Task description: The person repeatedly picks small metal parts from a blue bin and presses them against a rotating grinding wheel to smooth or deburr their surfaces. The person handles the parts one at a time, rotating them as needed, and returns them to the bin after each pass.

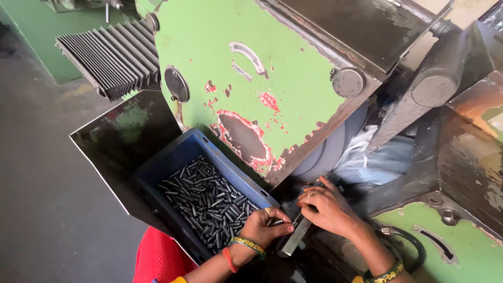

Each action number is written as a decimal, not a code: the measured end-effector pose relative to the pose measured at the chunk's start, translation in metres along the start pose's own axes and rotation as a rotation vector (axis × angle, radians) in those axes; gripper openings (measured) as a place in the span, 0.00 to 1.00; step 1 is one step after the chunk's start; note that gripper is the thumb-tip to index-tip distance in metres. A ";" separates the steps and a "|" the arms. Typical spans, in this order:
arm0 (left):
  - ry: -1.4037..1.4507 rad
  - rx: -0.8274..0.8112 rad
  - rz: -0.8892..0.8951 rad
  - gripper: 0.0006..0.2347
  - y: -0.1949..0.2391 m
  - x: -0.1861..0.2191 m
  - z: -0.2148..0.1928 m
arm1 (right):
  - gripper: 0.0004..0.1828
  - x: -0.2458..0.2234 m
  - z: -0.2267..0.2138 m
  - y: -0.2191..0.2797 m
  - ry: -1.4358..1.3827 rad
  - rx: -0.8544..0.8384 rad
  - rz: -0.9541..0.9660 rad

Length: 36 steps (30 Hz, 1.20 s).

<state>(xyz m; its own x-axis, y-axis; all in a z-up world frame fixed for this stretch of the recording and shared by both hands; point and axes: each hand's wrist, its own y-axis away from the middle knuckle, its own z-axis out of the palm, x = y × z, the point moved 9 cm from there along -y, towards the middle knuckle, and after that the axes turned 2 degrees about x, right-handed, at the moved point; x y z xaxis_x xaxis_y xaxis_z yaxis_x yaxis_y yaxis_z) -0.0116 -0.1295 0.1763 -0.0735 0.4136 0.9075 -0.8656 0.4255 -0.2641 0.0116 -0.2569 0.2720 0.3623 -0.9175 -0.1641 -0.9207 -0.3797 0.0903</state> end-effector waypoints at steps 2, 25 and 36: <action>-0.093 0.012 -0.101 0.05 -0.006 -0.012 -0.002 | 0.13 -0.003 -0.006 -0.001 -0.002 0.004 0.002; 0.515 0.241 -0.529 0.18 0.020 -0.017 -0.034 | 0.17 -0.006 0.004 0.001 0.023 -0.101 0.065; 0.398 0.178 -0.450 0.15 0.027 -0.017 -0.019 | 0.15 -0.001 0.008 0.000 0.087 -0.062 0.076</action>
<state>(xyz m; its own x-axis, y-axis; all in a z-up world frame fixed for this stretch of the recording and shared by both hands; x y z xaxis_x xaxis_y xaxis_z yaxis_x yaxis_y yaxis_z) -0.0242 -0.1097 0.1478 0.4781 0.5079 0.7166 -0.8405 0.5014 0.2054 0.0099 -0.2555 0.2640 0.3057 -0.9496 -0.0689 -0.9361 -0.3130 0.1602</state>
